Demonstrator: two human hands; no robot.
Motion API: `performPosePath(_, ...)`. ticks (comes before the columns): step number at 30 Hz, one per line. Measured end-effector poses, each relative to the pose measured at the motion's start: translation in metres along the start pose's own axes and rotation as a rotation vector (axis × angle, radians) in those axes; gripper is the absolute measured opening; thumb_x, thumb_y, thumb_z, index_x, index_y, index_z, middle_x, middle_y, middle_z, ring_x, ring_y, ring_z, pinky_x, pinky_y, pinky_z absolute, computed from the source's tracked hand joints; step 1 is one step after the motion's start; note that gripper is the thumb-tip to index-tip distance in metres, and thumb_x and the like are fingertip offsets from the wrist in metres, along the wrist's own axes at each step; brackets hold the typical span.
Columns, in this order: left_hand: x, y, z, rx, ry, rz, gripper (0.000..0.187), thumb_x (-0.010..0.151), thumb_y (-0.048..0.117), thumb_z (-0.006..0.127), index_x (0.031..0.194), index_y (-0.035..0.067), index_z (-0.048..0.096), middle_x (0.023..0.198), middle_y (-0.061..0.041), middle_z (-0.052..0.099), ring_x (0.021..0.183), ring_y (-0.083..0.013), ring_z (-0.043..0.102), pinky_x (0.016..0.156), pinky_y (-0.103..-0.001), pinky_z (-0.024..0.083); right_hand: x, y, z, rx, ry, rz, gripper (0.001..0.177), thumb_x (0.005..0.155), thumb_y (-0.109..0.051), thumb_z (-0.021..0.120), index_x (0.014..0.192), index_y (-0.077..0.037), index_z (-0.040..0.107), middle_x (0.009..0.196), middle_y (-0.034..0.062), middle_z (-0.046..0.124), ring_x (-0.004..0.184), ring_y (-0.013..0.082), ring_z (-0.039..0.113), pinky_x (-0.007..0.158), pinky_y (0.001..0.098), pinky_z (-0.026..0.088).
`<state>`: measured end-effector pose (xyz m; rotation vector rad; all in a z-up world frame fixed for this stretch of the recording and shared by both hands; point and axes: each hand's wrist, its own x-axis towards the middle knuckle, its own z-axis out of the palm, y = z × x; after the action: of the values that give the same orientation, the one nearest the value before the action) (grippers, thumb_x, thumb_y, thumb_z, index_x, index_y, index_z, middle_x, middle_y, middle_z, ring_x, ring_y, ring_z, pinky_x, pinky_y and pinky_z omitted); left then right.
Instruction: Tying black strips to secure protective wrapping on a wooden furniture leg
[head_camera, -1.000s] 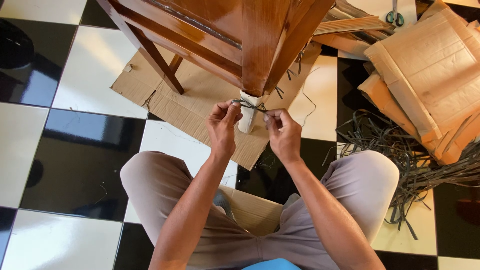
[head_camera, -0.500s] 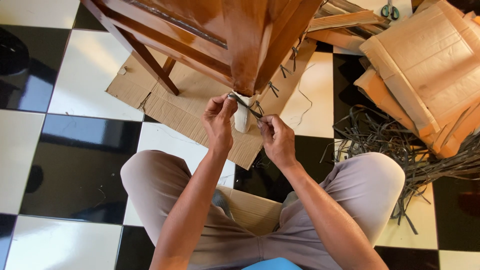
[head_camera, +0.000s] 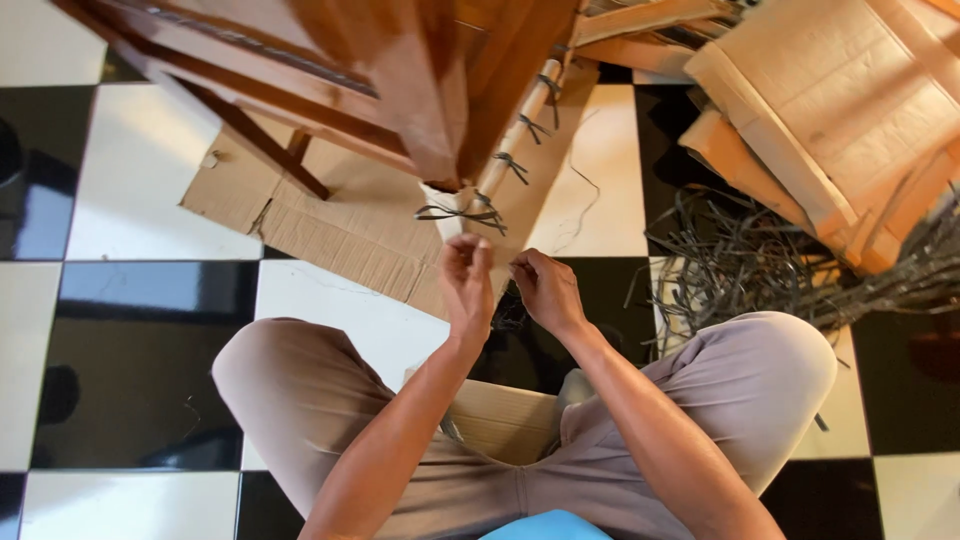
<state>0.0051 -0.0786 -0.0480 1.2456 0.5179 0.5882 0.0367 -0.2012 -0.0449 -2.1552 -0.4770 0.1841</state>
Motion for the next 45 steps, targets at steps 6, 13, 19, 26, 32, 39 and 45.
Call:
performPosePath(6,-0.014,-0.092,-0.004,0.412,-0.395,-0.161,0.021,0.105,0.03,0.066,0.109,0.01,0.065,0.092,-0.006,0.068,0.088,-0.0202,0.065,0.078,-0.043,0.052,-0.011,0.084,-0.011,-0.188,-0.187,0.269,0.022,0.098,-0.022,0.064,0.116,-0.009,0.069,0.103,0.0174,0.071,0.096,0.0429,0.071,0.085,0.0581,0.058)
performPosePath(13,-0.019,-0.172,-0.016,0.923,-0.709,-0.286,0.023,0.088,0.046,0.073,0.107,0.032,0.075,0.097,0.004,0.077,0.097,-0.0211,0.074,0.083,-0.039,0.057,-0.033,0.205,-0.02,-0.311,-0.253,0.791,0.057,0.1,-0.037,0.058,0.152,-0.013,0.051,0.16,0.0213,0.037,0.135,0.0451,0.054,0.107,0.0586,0.048)
performPosePath(19,-0.029,-0.131,-0.006,0.916,-0.893,-0.256,0.025,0.097,0.035,0.067,0.117,0.021,0.07,0.109,-0.005,0.073,0.107,-0.0298,0.072,0.09,-0.048,0.058,-0.049,0.256,-0.002,-0.349,-0.319,0.944,0.067,0.099,-0.038,0.054,0.162,-0.023,0.037,0.171,0.0179,0.014,0.136,0.0472,0.052,0.111,0.0593,0.043)
performPosePath(26,-0.026,-0.129,-0.01,0.965,-0.93,-0.249,0.027,0.095,0.031,0.067,0.117,0.016,0.071,0.11,-0.009,0.073,0.109,-0.0314,0.071,0.092,-0.049,0.058,-0.044,0.281,0.017,-0.312,-0.231,0.947,0.063,0.094,-0.02,0.05,0.157,-0.016,0.045,0.166,0.0018,0.028,0.13,0.0426,0.058,0.11,0.0546,0.048)
performPosePath(32,-0.013,-0.164,-0.022,0.909,-0.784,-0.242,0.035,0.097,0.041,0.065,0.121,0.016,0.071,0.109,-0.012,0.075,0.109,-0.0333,0.071,0.092,-0.049,0.058,-0.031,0.164,0.016,-0.245,-0.132,0.449,0.042,0.099,-0.014,0.052,0.137,0.0,0.062,0.147,0.0159,0.053,0.135,0.04,0.054,0.116,0.0484,0.044)
performPosePath(39,0.012,-0.124,-0.023,0.746,-0.444,-0.451,0.04,0.099,0.053,0.053,0.11,0.021,0.076,0.105,-0.01,0.078,0.112,-0.0372,0.069,0.099,-0.052,0.051,-0.035,0.079,0.032,-0.102,-0.32,-0.023,0.024,0.086,-0.004,0.059,0.105,0.0,0.072,0.117,0.0235,0.068,0.112,0.0489,0.062,0.095,0.0584,0.053)
performPosePath(45,0.028,-0.149,-0.044,0.985,-0.426,-0.233,0.033,0.101,0.04,0.047,0.103,0.024,0.076,0.095,-0.01,0.078,0.099,-0.0415,0.072,0.091,-0.056,0.055,-0.035,0.06,0.026,-0.164,-0.408,-0.023,0.021,0.085,-0.014,0.066,0.102,-0.01,0.078,0.101,0.0182,0.075,0.101,0.0437,0.07,0.091,0.0573,0.055)
